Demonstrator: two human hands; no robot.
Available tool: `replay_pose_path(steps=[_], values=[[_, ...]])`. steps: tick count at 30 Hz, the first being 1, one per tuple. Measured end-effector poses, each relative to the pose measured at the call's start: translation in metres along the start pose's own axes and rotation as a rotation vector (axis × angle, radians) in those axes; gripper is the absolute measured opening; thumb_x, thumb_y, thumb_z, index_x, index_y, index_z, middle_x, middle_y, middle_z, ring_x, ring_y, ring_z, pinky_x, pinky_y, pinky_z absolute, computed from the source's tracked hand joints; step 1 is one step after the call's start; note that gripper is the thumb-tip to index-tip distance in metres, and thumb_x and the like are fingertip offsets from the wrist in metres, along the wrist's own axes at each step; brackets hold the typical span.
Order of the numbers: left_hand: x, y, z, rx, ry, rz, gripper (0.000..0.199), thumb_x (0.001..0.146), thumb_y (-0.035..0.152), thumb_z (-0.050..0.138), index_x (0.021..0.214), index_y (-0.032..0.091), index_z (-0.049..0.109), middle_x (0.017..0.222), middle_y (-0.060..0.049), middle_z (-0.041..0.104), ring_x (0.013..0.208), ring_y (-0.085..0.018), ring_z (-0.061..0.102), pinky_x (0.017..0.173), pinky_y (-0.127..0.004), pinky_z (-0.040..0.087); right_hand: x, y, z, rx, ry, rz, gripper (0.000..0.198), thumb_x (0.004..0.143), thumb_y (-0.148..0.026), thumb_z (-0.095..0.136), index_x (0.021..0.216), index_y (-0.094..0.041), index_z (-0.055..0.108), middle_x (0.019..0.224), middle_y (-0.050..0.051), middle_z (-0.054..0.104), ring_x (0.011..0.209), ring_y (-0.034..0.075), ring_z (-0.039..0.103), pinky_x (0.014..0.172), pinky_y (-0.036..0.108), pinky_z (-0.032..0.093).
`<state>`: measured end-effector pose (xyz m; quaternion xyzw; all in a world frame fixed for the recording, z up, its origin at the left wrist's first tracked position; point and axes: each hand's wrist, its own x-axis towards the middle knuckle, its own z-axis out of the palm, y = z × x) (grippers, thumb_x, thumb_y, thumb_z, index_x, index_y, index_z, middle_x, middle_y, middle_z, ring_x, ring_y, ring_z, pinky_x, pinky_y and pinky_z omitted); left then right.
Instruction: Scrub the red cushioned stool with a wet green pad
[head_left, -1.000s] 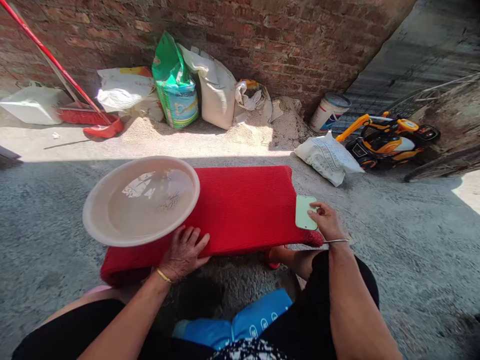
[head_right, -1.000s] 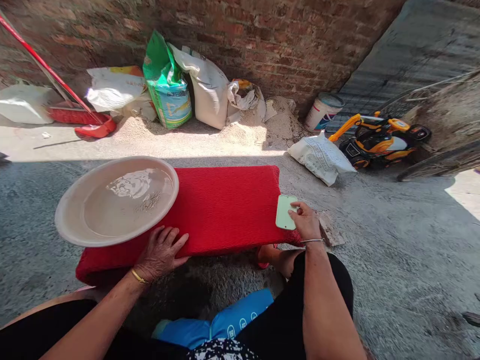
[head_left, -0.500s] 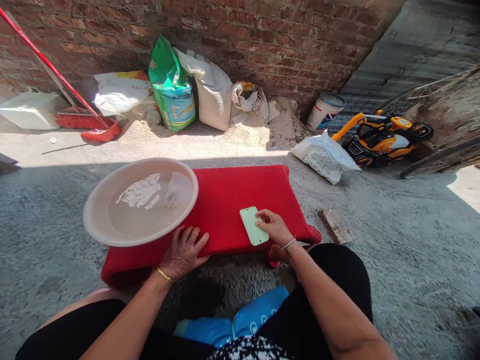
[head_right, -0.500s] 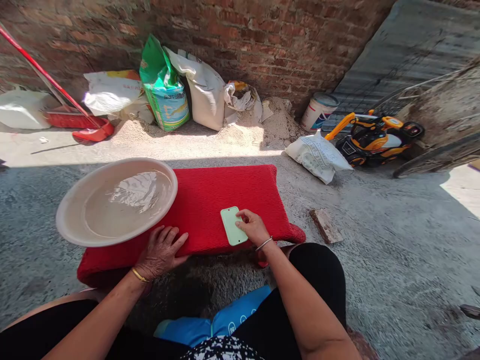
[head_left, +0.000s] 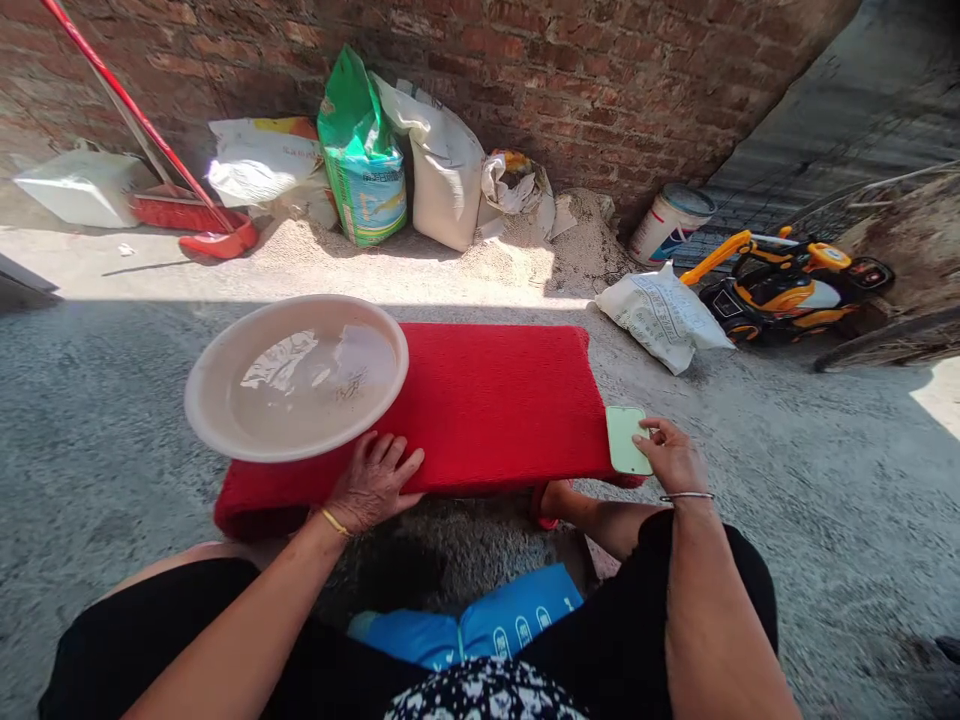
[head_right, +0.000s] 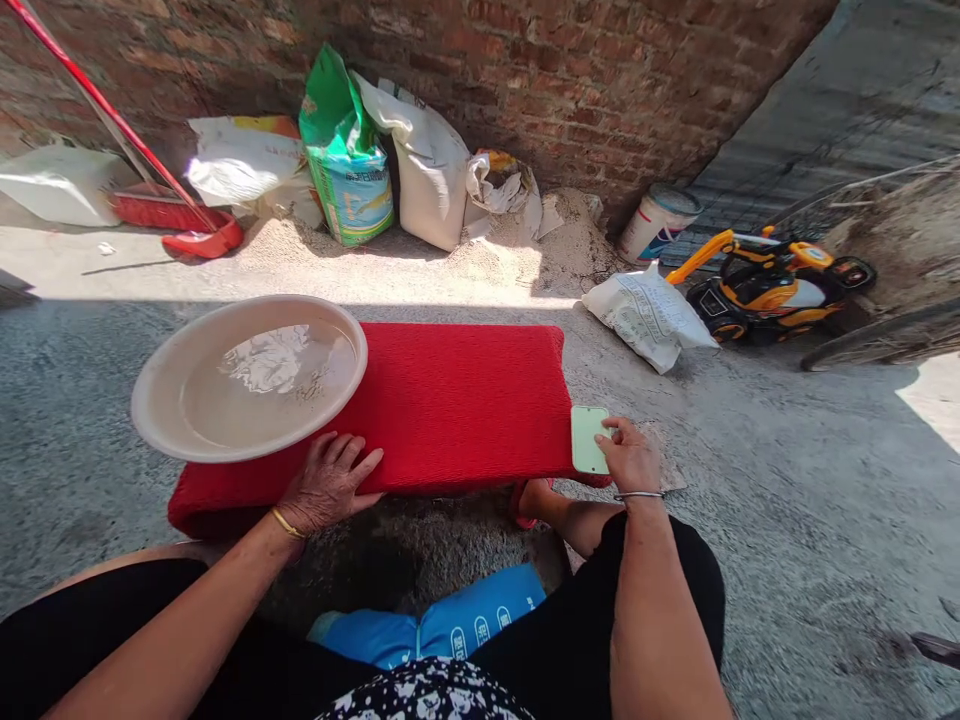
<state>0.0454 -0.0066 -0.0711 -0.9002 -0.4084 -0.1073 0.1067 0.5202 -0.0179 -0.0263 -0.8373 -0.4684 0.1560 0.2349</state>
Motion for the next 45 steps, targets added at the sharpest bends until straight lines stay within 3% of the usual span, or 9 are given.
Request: replay_pose_path(steps=[5,11,16,23,28,32,35,40,45], values=[[0.000,0.000,0.000,-0.054,-0.008,-0.025,0.050,0.070,0.048,0.068,0.114,0.023,0.063,0.113,-0.015,0.059,0.107,-0.032,0.049,0.098,-0.052,0.032,-0.038,-0.021,0.012,0.094,0.046,-0.108,0.035,0.071,-0.042,0.056,0.096,-0.020,0.065,0.069,-0.001,0.055,0.060,0.014,0.050,0.058,0.027,0.039],[-0.001,0.000,0.000,-0.009,-0.027,-0.013,0.051,0.071,0.050,0.067,0.114,0.022,0.063,0.114,-0.016,0.059,0.108,-0.033,0.049,0.098,-0.052,0.032,-0.117,-0.068,0.075,0.377,-0.235,-0.415,0.026,0.083,-0.038,0.054,0.100,-0.021,0.065,0.076,0.001,0.062,0.064,0.013,0.055,0.061,0.025,0.044],[0.000,-0.001,-0.002,0.014,-0.024,0.000,0.050,0.074,0.049,0.063,0.115,0.021,0.063,0.114,-0.016,0.058,0.107,-0.033,0.048,0.097,-0.052,0.032,-0.130,-0.093,0.100,0.404,-0.322,-0.587,0.023,0.085,-0.030,0.051,0.103,-0.025,0.065,0.100,0.003,0.068,0.090,0.016,0.061,0.080,0.027,0.046],[-0.001,0.000,-0.001,-0.041,0.006,-0.032,0.050,0.072,0.047,0.065,0.116,0.024,0.062,0.115,-0.014,0.058,0.109,-0.031,0.048,0.100,-0.050,0.031,-0.091,-0.034,0.060,0.338,-0.175,-0.312,0.032,0.078,-0.043,0.053,0.099,-0.022,0.065,0.079,0.001,0.065,0.070,0.016,0.057,0.066,0.027,0.045],[-0.002,0.006,-0.002,-0.019,-0.106,-0.083,0.057,0.074,0.053,0.062,0.123,0.023,0.058,0.121,-0.014,0.055,0.114,-0.030,0.046,0.105,-0.049,0.026,-0.066,0.012,0.015,0.125,0.045,-0.084,0.042,0.069,-0.050,0.052,0.095,-0.021,0.067,0.076,0.003,0.061,0.067,0.019,0.054,0.062,0.031,0.042],[-0.005,0.019,-0.008,-0.060,-0.205,-0.189,0.060,0.075,0.047,0.063,0.129,0.023,0.052,0.130,-0.015,0.050,0.123,-0.031,0.041,0.108,-0.051,0.020,-0.063,0.001,0.007,0.129,0.182,-0.132,0.048,0.071,-0.053,0.051,0.101,-0.019,0.066,0.077,0.004,0.060,0.067,0.019,0.054,0.063,0.032,0.042],[-0.005,0.047,-0.022,-0.119,-0.187,-0.373,0.056,0.077,0.032,0.063,0.131,0.022,0.050,0.135,-0.016,0.046,0.130,-0.034,0.035,0.108,-0.057,0.019,-0.079,-0.027,0.024,0.343,0.103,-0.248,0.050,0.072,-0.056,0.055,0.102,-0.018,0.064,0.078,0.005,0.059,0.066,0.017,0.053,0.062,0.030,0.045],[0.002,0.118,-0.044,-0.720,0.048,-0.624,0.052,0.084,0.038,0.056,0.134,0.025,0.044,0.124,-0.014,0.051,0.117,-0.027,0.048,0.098,-0.048,0.040,-0.123,-0.071,0.075,0.575,-0.221,-0.350,0.043,0.077,-0.053,0.058,0.105,-0.021,0.062,0.086,0.005,0.063,0.071,0.017,0.058,0.062,0.028,0.047],[0.009,0.163,-0.036,-1.583,0.005,-0.879,0.057,0.086,0.052,0.047,0.134,0.023,0.036,0.100,-0.006,0.059,0.073,-0.014,0.061,0.059,-0.028,0.052,-0.155,-0.097,0.106,0.686,-0.404,-0.405,0.038,0.081,-0.050,0.055,0.108,-0.022,0.060,0.090,0.005,0.064,0.072,0.017,0.059,0.062,0.027,0.049]])
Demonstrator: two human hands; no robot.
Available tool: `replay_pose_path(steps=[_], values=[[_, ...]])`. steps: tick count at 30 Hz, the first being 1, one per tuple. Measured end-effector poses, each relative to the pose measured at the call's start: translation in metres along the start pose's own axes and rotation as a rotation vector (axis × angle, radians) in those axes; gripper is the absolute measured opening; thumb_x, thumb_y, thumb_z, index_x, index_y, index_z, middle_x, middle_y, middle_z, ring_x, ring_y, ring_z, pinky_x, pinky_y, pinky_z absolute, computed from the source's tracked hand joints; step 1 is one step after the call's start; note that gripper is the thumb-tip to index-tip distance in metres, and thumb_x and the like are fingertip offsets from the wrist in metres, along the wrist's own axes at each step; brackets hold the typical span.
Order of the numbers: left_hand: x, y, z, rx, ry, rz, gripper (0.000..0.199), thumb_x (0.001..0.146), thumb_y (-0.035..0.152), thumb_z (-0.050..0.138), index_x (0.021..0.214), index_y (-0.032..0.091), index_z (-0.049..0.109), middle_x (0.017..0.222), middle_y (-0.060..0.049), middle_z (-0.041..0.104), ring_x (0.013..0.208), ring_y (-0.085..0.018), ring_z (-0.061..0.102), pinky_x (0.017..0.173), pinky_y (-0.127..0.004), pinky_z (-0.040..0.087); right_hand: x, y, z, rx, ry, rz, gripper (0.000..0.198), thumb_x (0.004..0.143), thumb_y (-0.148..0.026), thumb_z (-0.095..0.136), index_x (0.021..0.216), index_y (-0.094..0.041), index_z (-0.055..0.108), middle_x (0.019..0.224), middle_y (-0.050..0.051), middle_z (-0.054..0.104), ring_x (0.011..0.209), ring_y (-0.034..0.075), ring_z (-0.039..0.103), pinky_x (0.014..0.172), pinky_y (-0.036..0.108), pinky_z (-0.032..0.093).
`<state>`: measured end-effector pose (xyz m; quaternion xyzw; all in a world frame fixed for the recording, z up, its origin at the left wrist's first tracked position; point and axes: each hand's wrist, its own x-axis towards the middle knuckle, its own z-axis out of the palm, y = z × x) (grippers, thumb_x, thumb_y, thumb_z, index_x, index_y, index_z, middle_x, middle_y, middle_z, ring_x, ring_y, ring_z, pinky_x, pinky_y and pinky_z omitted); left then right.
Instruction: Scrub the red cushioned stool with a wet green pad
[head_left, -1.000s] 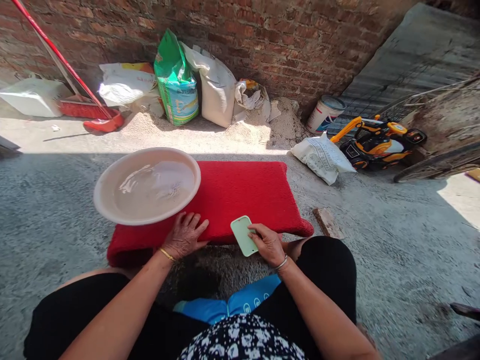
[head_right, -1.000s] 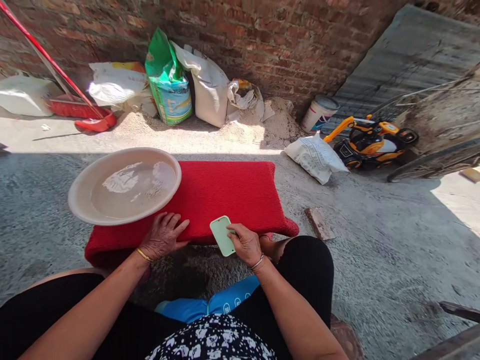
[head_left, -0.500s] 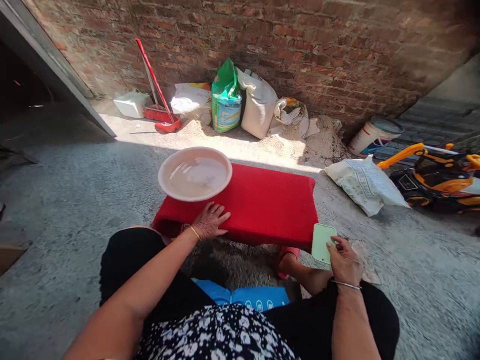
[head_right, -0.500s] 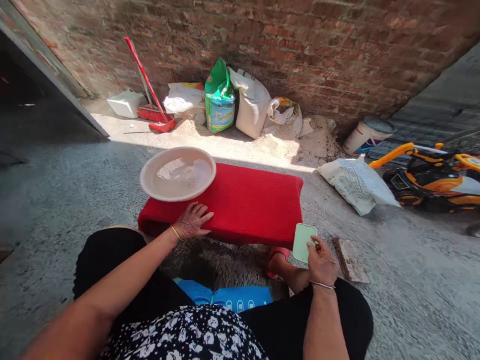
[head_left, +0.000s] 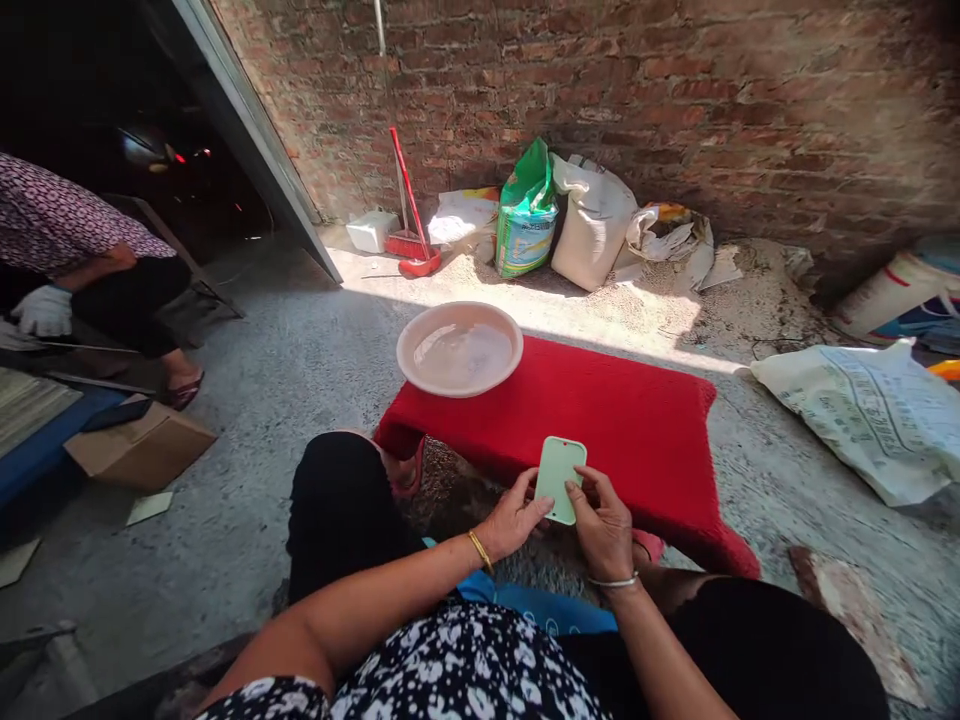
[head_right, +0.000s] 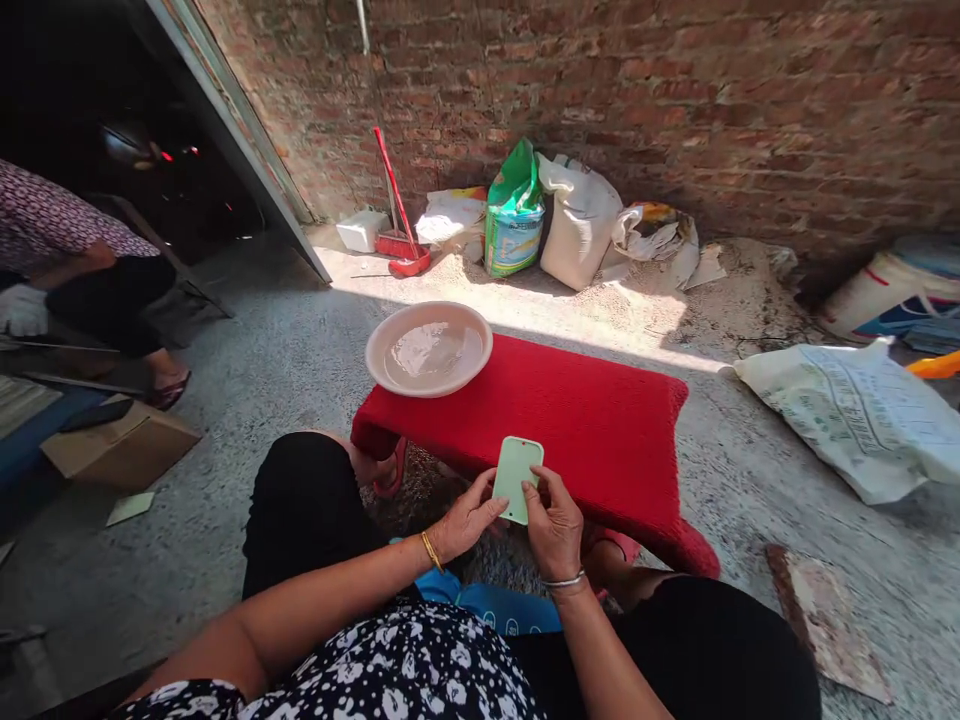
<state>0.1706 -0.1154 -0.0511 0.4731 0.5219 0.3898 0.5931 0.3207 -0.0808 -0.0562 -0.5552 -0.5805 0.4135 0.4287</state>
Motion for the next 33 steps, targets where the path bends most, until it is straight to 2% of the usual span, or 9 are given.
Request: replay_pose_path(steps=[3,6,11,16,19,22,24,28,33], values=[[0.002,-0.002,0.000,-0.090,0.089,0.024,0.050,0.085,0.054,0.048,0.123,0.021,0.044,0.091,-0.003,0.062,0.064,-0.011,0.058,0.054,-0.024,0.049,0.000,-0.010,0.012,0.041,-0.069,0.009,0.039,0.083,-0.050,0.053,0.110,-0.022,0.057,0.090,0.005,0.064,0.072,0.016,0.058,0.062,0.028,0.050],[0.006,0.004,-0.019,-0.071,0.194,0.009,0.051,0.083,0.057,0.047,0.116,0.018,0.047,0.078,-0.001,0.061,0.057,-0.011,0.057,0.050,-0.024,0.048,0.005,-0.021,0.012,0.012,-0.148,-0.042,0.042,0.085,-0.049,0.050,0.116,-0.021,0.056,0.092,0.005,0.064,0.074,0.016,0.058,0.066,0.029,0.050],[0.020,0.016,-0.077,0.255,0.439,-0.027,0.047,0.085,0.058,0.033,0.096,0.016,0.052,0.066,0.001,0.057,0.048,-0.011,0.052,0.045,-0.024,0.041,0.013,-0.024,-0.006,-0.160,-0.103,-0.163,0.033,0.085,-0.043,0.050,0.107,-0.020,0.062,0.094,0.007,0.059,0.077,0.017,0.058,0.072,0.032,0.048],[0.037,0.022,-0.120,0.528,0.541,-0.020,0.037,0.081,0.050,0.045,0.070,0.017,0.055,0.060,0.000,0.053,0.059,-0.014,0.053,0.058,-0.027,0.042,0.017,-0.016,-0.022,-0.311,-0.130,-0.157,0.029,0.087,-0.039,0.047,0.106,-0.023,0.063,0.099,0.006,0.058,0.078,0.017,0.058,0.072,0.030,0.047],[0.040,0.020,-0.122,0.690,0.614,0.004,0.028,0.081,0.040,0.051,0.088,0.015,0.062,0.079,-0.007,0.061,0.080,-0.020,0.057,0.072,-0.033,0.044,0.024,-0.011,-0.032,-0.556,-0.097,-0.163,0.028,0.086,-0.035,0.050,0.107,-0.023,0.064,0.103,0.008,0.057,0.085,0.020,0.057,0.074,0.032,0.046],[0.037,0.018,-0.114,0.823,0.690,0.040,0.045,0.085,0.037,0.048,0.124,0.014,0.053,0.106,-0.015,0.058,0.095,-0.025,0.056,0.082,-0.039,0.043,0.034,-0.003,-0.045,-0.898,-0.003,-0.158,0.034,0.082,-0.036,0.059,0.112,-0.023,0.064,0.117,0.013,0.054,0.102,0.029,0.052,0.080,0.039,0.042],[0.034,0.017,-0.107,1.021,0.711,0.088,0.055,0.087,0.042,0.046,0.135,0.015,0.044,0.112,-0.017,0.053,0.099,-0.027,0.055,0.083,-0.041,0.043,0.040,0.003,-0.053,-1.031,-0.005,-0.138,0.041,0.080,-0.042,0.062,0.116,-0.023,0.064,0.125,0.015,0.052,0.107,0.032,0.050,0.081,0.042,0.041],[0.033,0.018,-0.098,1.474,0.613,0.156,0.063,0.084,0.054,0.048,0.138,0.023,0.043,0.113,-0.014,0.051,0.097,-0.027,0.052,0.079,-0.039,0.045,0.044,0.010,-0.060,-1.130,-0.089,-0.120,0.047,0.081,-0.048,0.061,0.121,-0.025,0.061,0.129,0.015,0.053,0.112,0.034,0.049,0.083,0.043,0.040],[0.043,0.025,-0.093,1.616,0.579,0.079,0.047,0.089,0.040,0.044,0.133,0.026,0.051,0.097,-0.013,0.053,0.086,-0.025,0.052,0.071,-0.036,0.045,0.042,0.009,-0.061,-1.155,-0.137,-0.125,0.049,0.081,-0.046,0.060,0.126,-0.026,0.058,0.133,0.014,0.052,0.116,0.034,0.048,0.085,0.044,0.039]])
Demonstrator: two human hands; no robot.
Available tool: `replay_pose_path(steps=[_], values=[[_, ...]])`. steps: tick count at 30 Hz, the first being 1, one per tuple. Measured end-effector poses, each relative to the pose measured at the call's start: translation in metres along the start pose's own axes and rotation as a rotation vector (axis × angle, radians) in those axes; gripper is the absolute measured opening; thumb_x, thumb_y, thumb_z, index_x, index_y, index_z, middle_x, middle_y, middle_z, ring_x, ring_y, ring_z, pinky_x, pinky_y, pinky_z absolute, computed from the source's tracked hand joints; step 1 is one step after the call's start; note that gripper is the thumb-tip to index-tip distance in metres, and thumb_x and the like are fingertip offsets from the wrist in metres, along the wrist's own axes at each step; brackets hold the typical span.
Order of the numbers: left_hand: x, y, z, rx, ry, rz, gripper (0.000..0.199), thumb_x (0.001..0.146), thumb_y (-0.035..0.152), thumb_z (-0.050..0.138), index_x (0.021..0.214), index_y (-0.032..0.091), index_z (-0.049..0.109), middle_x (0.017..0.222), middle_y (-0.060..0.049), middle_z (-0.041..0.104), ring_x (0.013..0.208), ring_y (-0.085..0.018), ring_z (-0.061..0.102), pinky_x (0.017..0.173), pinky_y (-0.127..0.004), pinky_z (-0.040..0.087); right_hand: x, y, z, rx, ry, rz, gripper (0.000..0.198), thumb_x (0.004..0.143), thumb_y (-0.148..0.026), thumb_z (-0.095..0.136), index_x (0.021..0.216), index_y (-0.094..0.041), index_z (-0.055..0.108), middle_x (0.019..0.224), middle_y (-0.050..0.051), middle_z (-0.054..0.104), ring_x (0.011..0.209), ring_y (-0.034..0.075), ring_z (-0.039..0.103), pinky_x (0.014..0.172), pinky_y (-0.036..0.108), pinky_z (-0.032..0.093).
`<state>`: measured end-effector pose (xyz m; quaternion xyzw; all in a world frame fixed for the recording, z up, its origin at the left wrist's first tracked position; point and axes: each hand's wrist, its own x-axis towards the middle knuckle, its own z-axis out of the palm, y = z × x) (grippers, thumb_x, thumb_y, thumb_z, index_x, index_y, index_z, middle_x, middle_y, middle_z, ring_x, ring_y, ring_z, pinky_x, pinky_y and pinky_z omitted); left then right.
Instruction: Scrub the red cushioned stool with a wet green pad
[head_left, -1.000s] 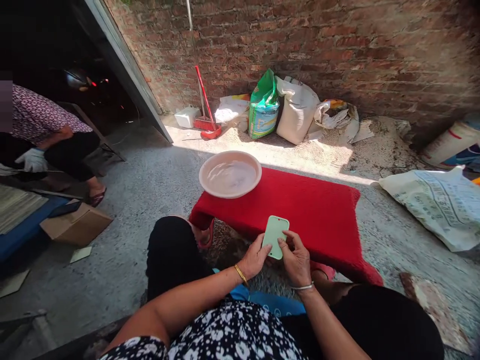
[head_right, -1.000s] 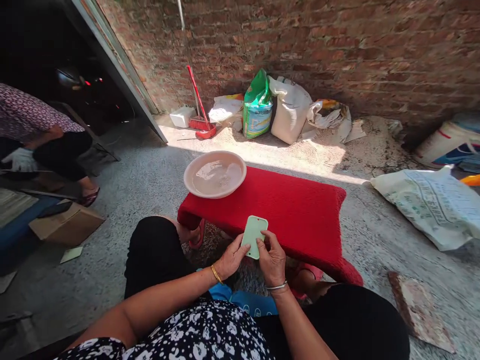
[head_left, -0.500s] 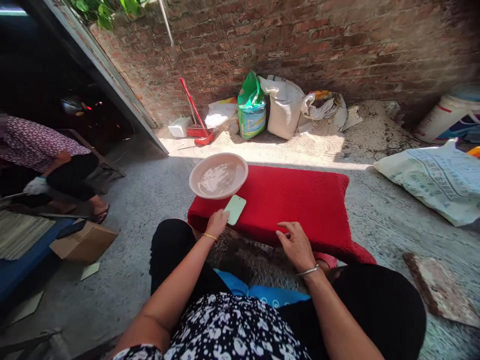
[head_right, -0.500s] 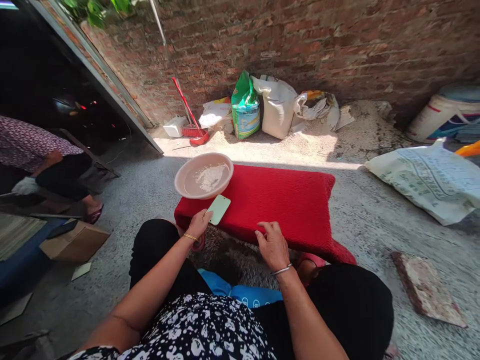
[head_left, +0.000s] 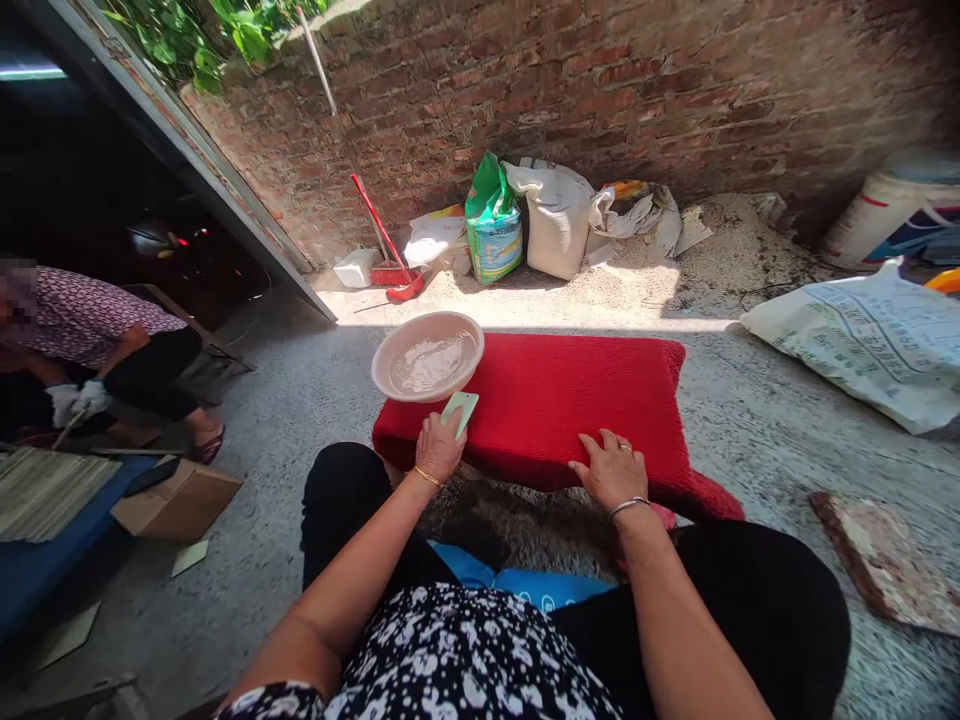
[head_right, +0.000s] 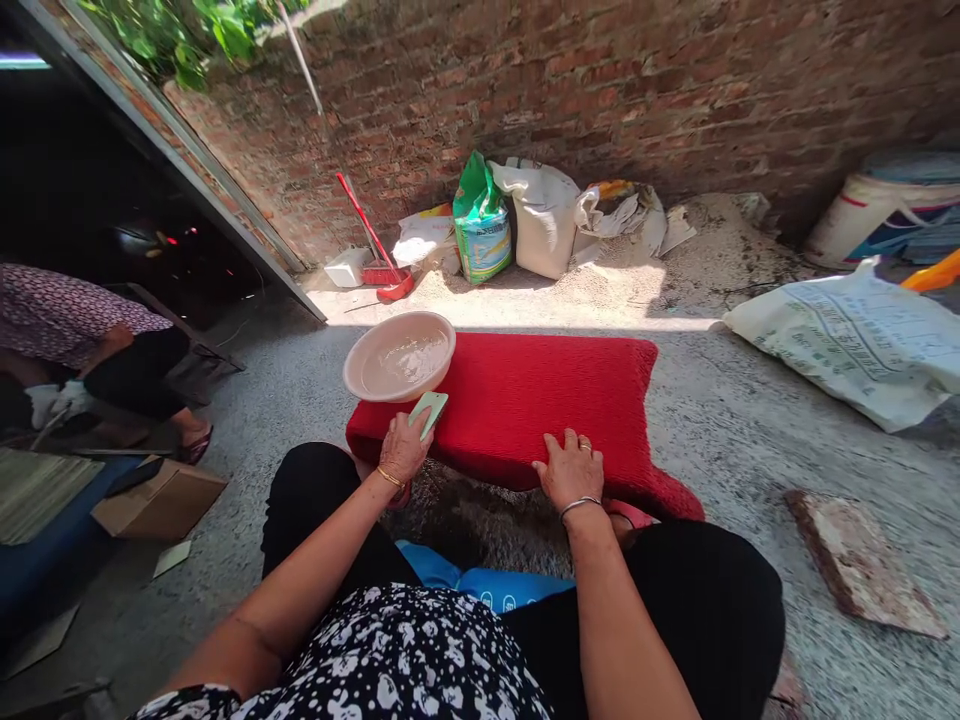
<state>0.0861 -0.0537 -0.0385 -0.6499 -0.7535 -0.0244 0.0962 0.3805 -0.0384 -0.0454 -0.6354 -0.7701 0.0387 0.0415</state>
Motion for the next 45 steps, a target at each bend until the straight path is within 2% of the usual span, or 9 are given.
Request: replay_pose_path(steps=[8,13,16,22,25,30,37,39,45], values=[[0.009,0.050,0.004,-0.012,-0.008,-0.094,0.054,0.090,0.049,0.039,0.135,0.021,0.048,0.100,-0.016,0.051,0.091,-0.028,0.050,0.075,-0.039,0.042,-0.001,-0.003,-0.004,-0.024,-0.035,-0.001,0.049,0.084,-0.044,0.057,0.128,-0.023,0.055,0.134,0.016,0.050,0.119,0.035,0.046,0.086,0.044,0.037],[0.001,0.098,0.002,-0.024,-0.047,0.136,0.052,0.087,0.046,0.047,0.138,0.032,0.043,0.102,-0.010,0.050,0.092,-0.024,0.049,0.078,-0.036,0.041,-0.002,-0.007,-0.005,-0.068,-0.062,0.022,0.051,0.085,-0.044,0.055,0.131,-0.023,0.052,0.136,0.015,0.048,0.121,0.034,0.044,0.088,0.043,0.036],[-0.001,0.095,-0.002,-0.026,-0.031,0.138,0.051,0.088,0.045,0.045,0.138,0.035,0.041,0.102,-0.009,0.049,0.093,-0.024,0.048,0.078,-0.035,0.041,-0.003,-0.008,-0.006,-0.082,-0.080,0.027,0.051,0.086,-0.045,0.053,0.133,-0.024,0.051,0.138,0.015,0.047,0.123,0.034,0.043,0.089,0.042,0.035],[0.012,0.052,-0.002,0.039,-0.057,-0.131,0.048,0.090,0.044,0.042,0.136,0.030,0.046,0.101,-0.012,0.050,0.093,-0.026,0.050,0.076,-0.036,0.041,-0.003,-0.007,-0.005,-0.071,-0.074,0.022,0.052,0.086,-0.045,0.054,0.133,-0.023,0.050,0.139,0.015,0.045,0.123,0.034,0.042,0.089,0.042,0.034],[0.013,0.069,0.002,0.033,-0.056,-0.083,0.050,0.089,0.046,0.042,0.136,0.029,0.045,0.103,-0.012,0.050,0.093,-0.026,0.050,0.077,-0.037,0.041,-0.003,-0.007,-0.003,-0.068,-0.073,0.025,0.052,0.086,-0.044,0.053,0.134,-0.023,0.049,0.139,0.016,0.045,0.124,0.034,0.041,0.090,0.042,0.033],[0.016,0.115,0.002,-0.032,-0.034,0.217,0.052,0.086,0.048,0.047,0.136,0.034,0.043,0.107,-0.011,0.050,0.094,-0.025,0.049,0.080,-0.037,0.040,-0.004,-0.007,-0.002,-0.073,-0.070,0.028,0.052,0.087,-0.044,0.053,0.134,-0.023,0.049,0.140,0.016,0.044,0.125,0.033,0.040,0.091,0.042,0.032],[0.054,0.081,-0.007,-0.018,-0.013,-0.073,0.048,0.089,0.043,0.042,0.135,0.030,0.045,0.105,-0.012,0.049,0.097,-0.027,0.049,0.078,-0.036,0.040,-0.004,-0.009,-0.006,-0.075,-0.081,0.024,0.052,0.087,-0.044,0.053,0.135,-0.023,0.049,0.140,0.015,0.045,0.125,0.034,0.041,0.091,0.042,0.033],[0.055,0.085,-0.003,-0.025,-0.033,-0.118,0.048,0.089,0.044,0.043,0.134,0.029,0.046,0.105,-0.013,0.049,0.097,-0.027,0.050,0.077,-0.036,0.040,-0.004,-0.009,-0.007,-0.073,-0.089,0.026,0.052,0.087,-0.044,0.053,0.135,-0.023,0.049,0.140,0.015,0.045,0.125,0.034,0.041,0.091,0.042,0.033],[0.037,0.134,0.004,-0.088,-0.041,0.177,0.052,0.086,0.045,0.048,0.137,0.036,0.041,0.109,-0.011,0.049,0.097,-0.025,0.048,0.082,-0.038,0.038,-0.004,-0.011,-0.009,-0.072,-0.089,0.033,0.051,0.087,-0.041,0.054,0.134,-0.023,0.050,0.139,0.016,0.046,0.124,0.034,0.042,0.090,0.043,0.033]])
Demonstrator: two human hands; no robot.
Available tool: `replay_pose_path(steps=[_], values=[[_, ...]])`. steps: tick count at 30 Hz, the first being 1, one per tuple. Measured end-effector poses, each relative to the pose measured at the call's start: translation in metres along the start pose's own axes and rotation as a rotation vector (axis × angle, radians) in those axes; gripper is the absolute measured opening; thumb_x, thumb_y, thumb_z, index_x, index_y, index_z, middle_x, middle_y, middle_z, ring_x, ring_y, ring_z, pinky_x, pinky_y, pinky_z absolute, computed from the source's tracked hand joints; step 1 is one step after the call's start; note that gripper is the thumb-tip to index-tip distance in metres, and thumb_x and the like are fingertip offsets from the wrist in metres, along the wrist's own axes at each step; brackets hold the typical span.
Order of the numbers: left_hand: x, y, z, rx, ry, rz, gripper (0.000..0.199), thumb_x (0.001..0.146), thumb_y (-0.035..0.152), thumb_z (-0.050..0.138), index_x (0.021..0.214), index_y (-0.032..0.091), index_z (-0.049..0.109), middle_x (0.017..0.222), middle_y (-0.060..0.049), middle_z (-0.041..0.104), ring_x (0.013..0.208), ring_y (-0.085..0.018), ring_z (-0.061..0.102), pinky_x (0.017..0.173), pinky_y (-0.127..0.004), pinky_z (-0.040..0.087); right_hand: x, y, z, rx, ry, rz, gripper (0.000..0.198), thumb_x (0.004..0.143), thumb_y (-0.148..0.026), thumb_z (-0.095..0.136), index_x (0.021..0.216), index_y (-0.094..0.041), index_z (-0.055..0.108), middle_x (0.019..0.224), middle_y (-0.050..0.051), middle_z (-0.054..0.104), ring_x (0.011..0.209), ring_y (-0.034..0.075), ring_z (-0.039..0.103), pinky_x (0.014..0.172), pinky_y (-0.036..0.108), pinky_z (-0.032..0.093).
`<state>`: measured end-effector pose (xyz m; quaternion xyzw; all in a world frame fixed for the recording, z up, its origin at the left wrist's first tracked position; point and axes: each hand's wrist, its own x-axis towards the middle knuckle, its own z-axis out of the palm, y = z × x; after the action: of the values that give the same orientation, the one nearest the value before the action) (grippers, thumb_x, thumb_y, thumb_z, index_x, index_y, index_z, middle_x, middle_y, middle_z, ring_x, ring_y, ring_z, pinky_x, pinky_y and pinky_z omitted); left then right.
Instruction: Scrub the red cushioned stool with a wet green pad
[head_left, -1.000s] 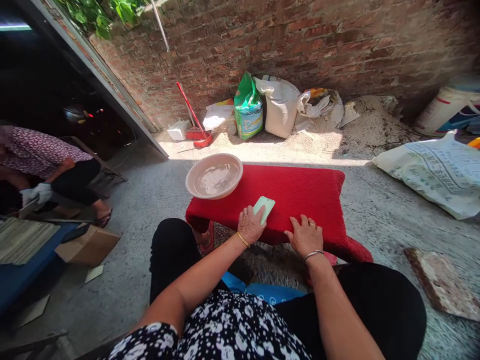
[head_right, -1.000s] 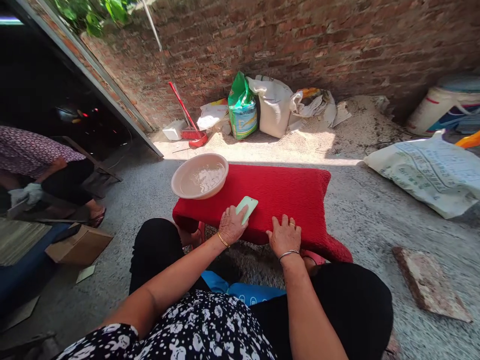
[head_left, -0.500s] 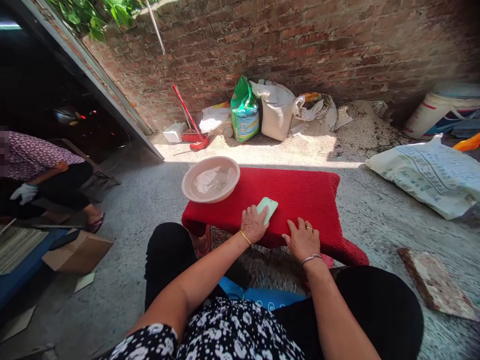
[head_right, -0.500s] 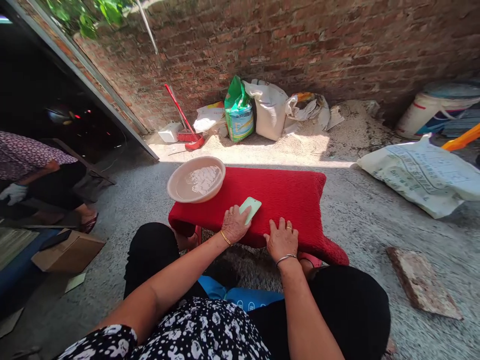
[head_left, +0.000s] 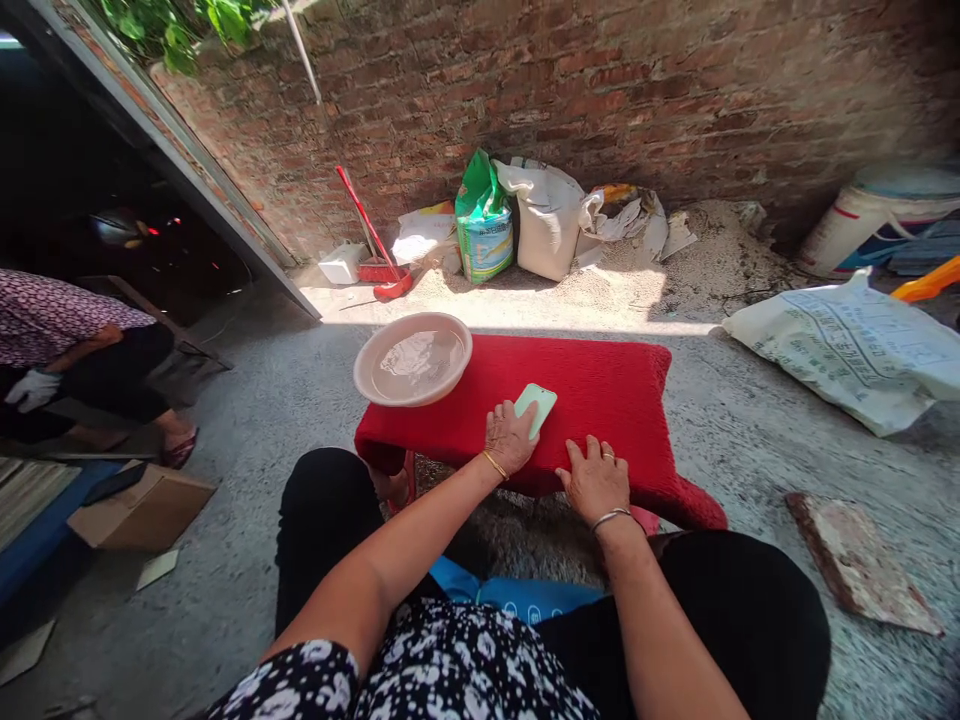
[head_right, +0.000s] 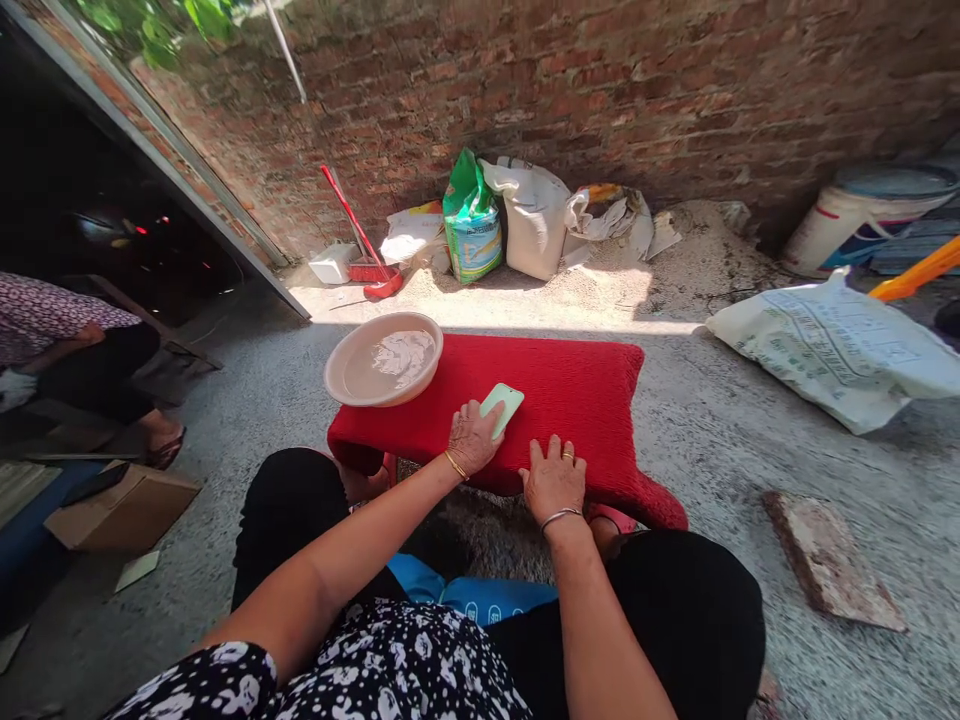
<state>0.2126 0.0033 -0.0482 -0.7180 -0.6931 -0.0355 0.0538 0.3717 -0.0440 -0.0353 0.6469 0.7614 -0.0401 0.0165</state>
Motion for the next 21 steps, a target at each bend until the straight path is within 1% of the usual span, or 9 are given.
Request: replay_pose_path(steps=[2,5,8,10,11,14,16,18,21], values=[[0.008,-0.001,-0.004,0.000,0.018,-0.001,0.053,0.086,0.045,0.047,0.138,0.037,0.040,0.111,-0.011,0.049,0.099,-0.026,0.047,0.083,-0.038,0.038,0.000,0.000,-0.001,0.000,0.004,-0.002,0.050,0.087,-0.041,0.054,0.133,-0.023,0.051,0.138,0.016,0.046,0.124,0.034,0.042,0.090,0.043,0.034],[0.030,-0.022,-0.012,0.003,0.009,-0.185,0.052,0.087,0.044,0.045,0.138,0.034,0.040,0.112,-0.012,0.049,0.101,-0.027,0.047,0.083,-0.038,0.038,0.000,-0.001,-0.001,0.001,0.000,-0.002,0.050,0.087,-0.041,0.054,0.133,-0.022,0.051,0.138,0.017,0.046,0.124,0.035,0.042,0.090,0.043,0.034],[0.050,-0.036,-0.014,0.005,-0.015,-0.329,0.051,0.089,0.042,0.042,0.137,0.025,0.043,0.113,-0.017,0.049,0.104,-0.030,0.047,0.081,-0.039,0.040,0.000,-0.002,-0.001,0.000,-0.017,0.001,0.051,0.087,-0.041,0.054,0.134,-0.022,0.050,0.139,0.017,0.046,0.125,0.035,0.042,0.091,0.043,0.033],[0.056,-0.029,-0.010,-0.002,-0.026,-0.322,0.052,0.088,0.042,0.041,0.136,0.021,0.044,0.113,-0.018,0.049,0.104,-0.031,0.048,0.081,-0.040,0.040,0.001,-0.003,-0.001,-0.007,-0.024,0.006,0.052,0.087,-0.040,0.053,0.135,-0.022,0.049,0.140,0.018,0.045,0.125,0.035,0.042,0.091,0.044,0.033],[0.058,-0.021,-0.008,-0.013,-0.032,-0.292,0.052,0.088,0.043,0.042,0.136,0.023,0.044,0.113,-0.017,0.049,0.104,-0.030,0.048,0.082,-0.039,0.040,0.001,-0.003,-0.001,-0.012,-0.026,0.008,0.052,0.087,-0.040,0.053,0.135,-0.022,0.049,0.140,0.018,0.044,0.125,0.035,0.042,0.092,0.044,0.033],[0.062,0.008,-0.002,-0.059,-0.041,-0.138,0.051,0.086,0.050,0.046,0.135,0.035,0.043,0.115,-0.011,0.050,0.104,-0.026,0.049,0.085,-0.036,0.039,0.000,-0.005,-0.001,-0.026,-0.026,0.004,0.050,0.088,-0.038,0.051,0.135,-0.021,0.049,0.140,0.019,0.045,0.125,0.036,0.042,0.091,0.043,0.033],[0.071,0.018,-0.002,-0.091,-0.024,-0.099,0.049,0.086,0.051,0.046,0.134,0.040,0.043,0.115,-0.008,0.051,0.104,-0.024,0.049,0.086,-0.035,0.039,-0.001,-0.007,-0.002,-0.035,-0.035,-0.007,0.051,0.088,-0.036,0.051,0.136,-0.020,0.049,0.140,0.020,0.045,0.126,0.035,0.042,0.092,0.043,0.034],[0.088,0.013,-0.004,-0.110,0.003,-0.172,0.048,0.087,0.050,0.044,0.134,0.039,0.043,0.116,-0.010,0.051,0.105,-0.024,0.049,0.085,-0.035,0.039,-0.002,-0.008,-0.003,-0.041,-0.055,-0.017,0.054,0.087,-0.036,0.054,0.137,-0.019,0.048,0.141,0.022,0.043,0.127,0.036,0.042,0.093,0.043,0.033],[0.118,-0.013,-0.008,-0.108,0.029,-0.354,0.049,0.089,0.045,0.042,0.135,0.029,0.044,0.117,-0.015,0.050,0.106,-0.028,0.049,0.083,-0.038,0.039,-0.002,-0.010,-0.005,-0.028,-0.085,-0.022,0.058,0.085,-0.038,0.057,0.138,-0.017,0.047,0.142,0.023,0.042,0.128,0.037,0.041,0.094,0.044,0.033]])
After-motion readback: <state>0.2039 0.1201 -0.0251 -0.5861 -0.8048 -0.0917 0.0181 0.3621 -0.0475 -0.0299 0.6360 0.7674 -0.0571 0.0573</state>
